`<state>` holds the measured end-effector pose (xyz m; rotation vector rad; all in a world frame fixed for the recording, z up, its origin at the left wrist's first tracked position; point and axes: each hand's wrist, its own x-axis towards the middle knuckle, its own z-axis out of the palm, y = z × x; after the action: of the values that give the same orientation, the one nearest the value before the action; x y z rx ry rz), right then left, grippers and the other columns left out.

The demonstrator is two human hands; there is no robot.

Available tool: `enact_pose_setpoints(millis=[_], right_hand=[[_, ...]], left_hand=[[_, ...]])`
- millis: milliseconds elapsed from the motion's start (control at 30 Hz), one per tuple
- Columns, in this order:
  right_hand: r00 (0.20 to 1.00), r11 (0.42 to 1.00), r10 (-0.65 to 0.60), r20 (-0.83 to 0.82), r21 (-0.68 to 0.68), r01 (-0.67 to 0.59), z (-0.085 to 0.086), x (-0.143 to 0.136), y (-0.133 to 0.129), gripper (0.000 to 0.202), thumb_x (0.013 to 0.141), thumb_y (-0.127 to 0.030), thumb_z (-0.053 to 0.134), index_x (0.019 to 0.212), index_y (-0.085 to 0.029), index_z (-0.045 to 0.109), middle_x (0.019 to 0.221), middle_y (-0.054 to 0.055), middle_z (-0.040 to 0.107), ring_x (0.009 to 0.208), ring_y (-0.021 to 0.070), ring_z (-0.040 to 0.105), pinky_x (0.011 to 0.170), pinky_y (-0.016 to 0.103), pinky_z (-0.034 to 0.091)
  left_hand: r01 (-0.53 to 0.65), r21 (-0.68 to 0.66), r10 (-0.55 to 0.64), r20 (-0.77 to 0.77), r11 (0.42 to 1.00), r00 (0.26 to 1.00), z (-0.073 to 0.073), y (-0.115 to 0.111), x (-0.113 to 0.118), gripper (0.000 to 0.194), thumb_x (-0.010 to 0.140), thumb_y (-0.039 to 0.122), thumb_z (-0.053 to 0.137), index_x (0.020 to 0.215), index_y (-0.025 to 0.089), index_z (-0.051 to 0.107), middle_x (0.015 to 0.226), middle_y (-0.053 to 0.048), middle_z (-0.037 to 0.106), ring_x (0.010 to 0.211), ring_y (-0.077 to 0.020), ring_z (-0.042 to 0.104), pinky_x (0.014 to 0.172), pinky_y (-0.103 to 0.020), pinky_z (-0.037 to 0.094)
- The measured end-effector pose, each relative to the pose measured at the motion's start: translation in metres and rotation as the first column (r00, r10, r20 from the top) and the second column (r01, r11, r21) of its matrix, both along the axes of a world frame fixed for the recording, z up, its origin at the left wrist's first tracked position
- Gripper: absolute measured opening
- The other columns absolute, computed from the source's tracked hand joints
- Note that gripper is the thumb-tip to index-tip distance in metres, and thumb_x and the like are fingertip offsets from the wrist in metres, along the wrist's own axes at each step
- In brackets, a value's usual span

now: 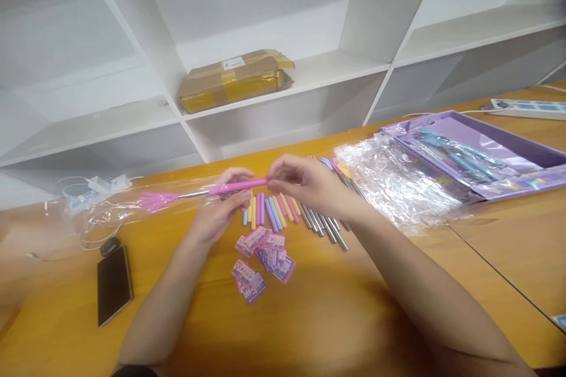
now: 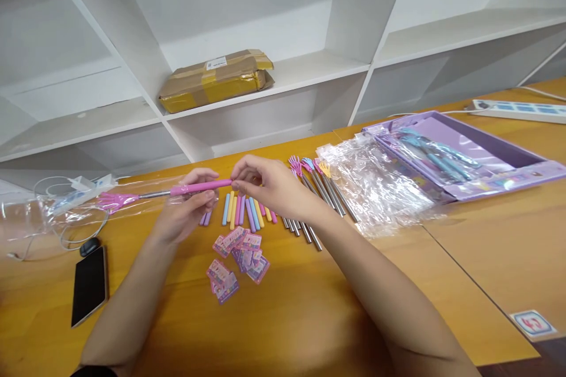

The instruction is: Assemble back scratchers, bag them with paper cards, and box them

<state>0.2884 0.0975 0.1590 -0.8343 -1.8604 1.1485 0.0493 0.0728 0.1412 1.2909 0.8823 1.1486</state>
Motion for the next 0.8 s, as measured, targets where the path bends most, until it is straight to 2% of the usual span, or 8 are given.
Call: enact_pose_setpoints(millis=[233,367,567,667,733,800], right_hand=[[1.000,0.998,0.030,-0.010,0.051,-0.029,-0.009,-0.009,-0.001,0.017,0.098,-0.037,0.073,0.103,-0.022,0.080,0.095,0.002,0.081,0.082,0.0150,0.072,0.077,0.031,0.053],[0.995,0.985,-0.036,0.093,0.169,0.020,-0.013,-0.015,-0.004,0.015,0.101,-0.035,0.072,0.106,-0.026,0.083,0.094,0.000,0.080,0.077,0.0132,0.067,0.074,0.030,0.050],[0.999,0.894,-0.021,0.029,0.448,0.006,-0.018,-0.014,0.002,0.010,0.102,-0.028,0.073,0.104,-0.026,0.083,0.107,0.004,0.073,0.097,0.0168,0.069,0.085,0.032,0.053],[1.000,0.852,-0.003,0.007,0.523,-0.001,-0.020,-0.012,0.004,0.009,0.102,-0.027,0.074,0.104,-0.026,0.083,0.107,0.005,0.068,0.098,0.0174,0.067,0.086,0.033,0.054],[1.000,0.837,0.012,-0.002,0.546,-0.009,-0.021,-0.013,0.004,0.007,0.102,-0.027,0.075,0.103,-0.026,0.082,0.109,0.005,0.067,0.097,0.0174,0.066,0.085,0.034,0.055],[1.000,0.825,0.028,-0.012,0.565,-0.016,-0.022,-0.015,0.002,0.004,0.101,-0.027,0.076,0.101,-0.025,0.080,0.109,0.005,0.065,0.098,0.0178,0.066,0.085,0.034,0.056]], left_hand=[[-0.006,-0.034,0.004,-0.056,0.999,0.998,-0.009,0.000,0.004,0.051,0.083,0.035,0.092,0.128,0.029,0.070,0.083,0.001,0.066,0.063,-0.0109,0.055,0.054,-0.021,0.041],[0.043,-0.032,-0.045,-0.081,0.999,0.996,-0.013,0.000,0.004,0.048,0.087,0.037,0.089,0.130,0.030,0.069,0.091,0.000,0.070,0.064,-0.0099,0.056,0.054,-0.020,0.040],[0.121,-0.034,-0.124,-0.133,0.992,0.983,-0.010,0.000,-0.002,0.047,0.091,0.033,0.085,0.134,0.031,0.066,0.089,0.002,0.065,0.065,-0.0094,0.056,0.054,-0.020,0.040],[0.172,-0.041,-0.176,-0.125,0.984,0.976,-0.010,0.000,-0.001,0.048,0.090,0.031,0.084,0.134,0.030,0.066,0.090,0.001,0.063,0.067,-0.0106,0.057,0.058,-0.022,0.044],[0.202,-0.039,-0.206,-0.121,0.979,0.971,-0.010,-0.001,0.002,0.043,0.089,0.029,0.085,0.128,0.028,0.067,0.088,0.001,0.062,0.071,-0.0122,0.058,0.062,-0.023,0.047],[0.208,-0.037,-0.211,-0.159,0.977,0.964,-0.011,-0.003,0.007,0.028,0.088,0.027,0.084,0.111,0.024,0.070,0.085,0.001,0.059,0.075,-0.0139,0.057,0.066,-0.025,0.048]])
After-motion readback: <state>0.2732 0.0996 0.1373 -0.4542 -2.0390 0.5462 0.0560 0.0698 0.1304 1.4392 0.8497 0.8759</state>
